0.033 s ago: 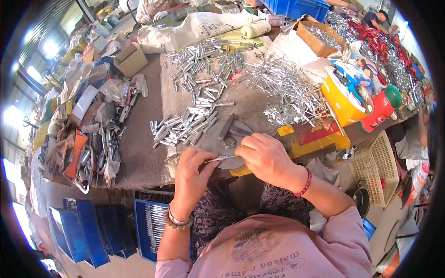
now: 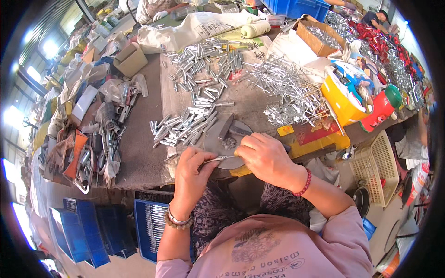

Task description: Processing small metal components using a manual press tool and sorting them into a bin.

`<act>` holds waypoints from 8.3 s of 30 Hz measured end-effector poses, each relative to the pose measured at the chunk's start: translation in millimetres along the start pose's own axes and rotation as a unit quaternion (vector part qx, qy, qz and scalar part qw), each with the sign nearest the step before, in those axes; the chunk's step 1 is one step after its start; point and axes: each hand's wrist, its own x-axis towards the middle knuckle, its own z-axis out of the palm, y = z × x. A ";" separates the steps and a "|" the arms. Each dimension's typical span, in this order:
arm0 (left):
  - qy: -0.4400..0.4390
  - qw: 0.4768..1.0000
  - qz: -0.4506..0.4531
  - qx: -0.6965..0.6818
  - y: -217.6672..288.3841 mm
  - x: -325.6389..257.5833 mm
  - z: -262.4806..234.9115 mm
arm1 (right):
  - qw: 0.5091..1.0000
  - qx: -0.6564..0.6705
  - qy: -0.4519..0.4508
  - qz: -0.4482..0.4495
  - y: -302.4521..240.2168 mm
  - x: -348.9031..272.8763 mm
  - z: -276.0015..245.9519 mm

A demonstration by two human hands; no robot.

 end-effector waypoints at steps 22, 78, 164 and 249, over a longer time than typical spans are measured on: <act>0.013 0.999 -0.021 -0.035 0.1 -5.8 4.6 | 0.986 -0.039 0.047 0.158 65.3 -5.0 -50.2; 0.001 1.000 0.010 0.010 -1.2 -3.2 2.9 | 0.998 0.049 0.046 0.004 -28.8 28.0 22.8; 0.006 0.999 -0.013 -0.035 -7.2 -3.1 1.7 | 0.990 0.002 -0.058 0.128 -42.0 -12.0 -49.0; 0.109 0.822 -0.309 -0.465 19.9 -92.3 16.5 | 0.774 0.447 -0.205 0.398 -102.7 -44.4 28.6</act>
